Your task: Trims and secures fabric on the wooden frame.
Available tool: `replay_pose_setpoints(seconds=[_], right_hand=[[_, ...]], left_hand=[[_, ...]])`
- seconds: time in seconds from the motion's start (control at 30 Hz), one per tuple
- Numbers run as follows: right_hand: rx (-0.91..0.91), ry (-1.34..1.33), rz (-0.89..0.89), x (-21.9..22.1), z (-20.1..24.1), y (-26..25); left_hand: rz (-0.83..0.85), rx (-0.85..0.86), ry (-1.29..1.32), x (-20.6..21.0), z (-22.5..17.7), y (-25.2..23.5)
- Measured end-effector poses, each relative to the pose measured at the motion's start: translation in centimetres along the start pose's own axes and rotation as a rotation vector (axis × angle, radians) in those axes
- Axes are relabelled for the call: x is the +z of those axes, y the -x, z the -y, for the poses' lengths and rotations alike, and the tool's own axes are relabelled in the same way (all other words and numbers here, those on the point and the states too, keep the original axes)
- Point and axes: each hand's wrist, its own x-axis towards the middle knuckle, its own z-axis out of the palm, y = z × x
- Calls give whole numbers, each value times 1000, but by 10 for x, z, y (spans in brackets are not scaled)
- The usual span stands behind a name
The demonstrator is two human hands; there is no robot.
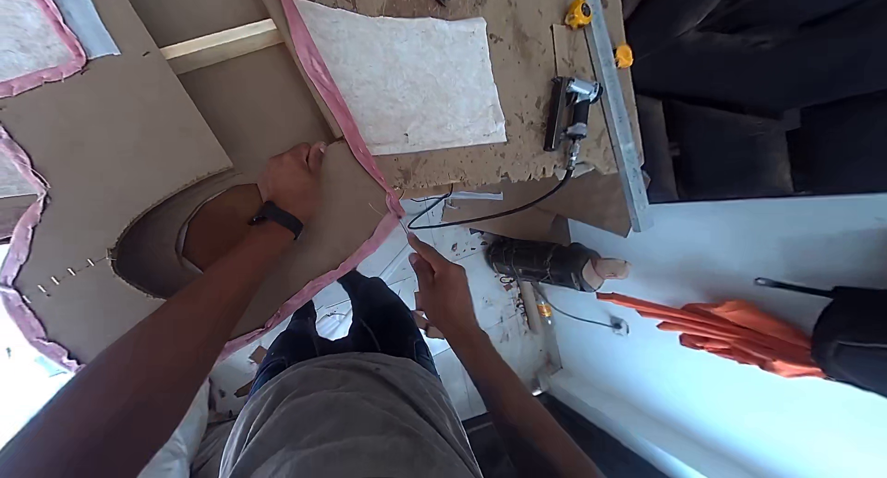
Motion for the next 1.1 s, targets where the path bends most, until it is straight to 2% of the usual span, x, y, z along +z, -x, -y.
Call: replay_pose_setpoints(seconds=[0.07,0.17,0.3,0.4,0.47,0.53,0.57,0.63,0.73,0.8,0.87,0.97,1.03,1.1], right_hand=[[-6,-395,-15,20,-19,-4],[-28,-930,66,49,-46,-8],[-107,-1297,159,82,-64,-21],[-174,-1405,196,56,-78,-13],[-230,-1326,78,18,-95,-21],[-218,-1038,-83,-27,-119,-55],[-169,-858,-106,-50,-133,-81],[-109,-580,-76,-100,-154,-148],[-150,-177,46,-195,-157,-236],[-216,-121,-35,-253,-146,-272],[-365,-312,-218,-293,-125,-307],[-575,-402,-227,-314,-72,-383],[-611,-270,-126,-290,-36,-458],[-546,-108,-31,-248,-4,-537]], left_hand=[[-25,11,-19,1,-2,-3],[-39,37,-52,1,-4,-3],[-81,40,-59,-2,-11,0],[-100,55,-44,1,-12,2],[-109,51,-21,1,-12,-3],[-127,50,14,3,-12,-2],[-137,49,37,4,-11,-1],[-157,33,80,6,-9,0],[-125,-13,143,4,-23,1],[-100,-22,113,2,-34,-2],[-87,-28,76,1,-39,-7],[-74,-88,42,3,-41,-8],[-87,-180,20,4,-44,-5],[-113,-238,-11,6,-43,-7]])
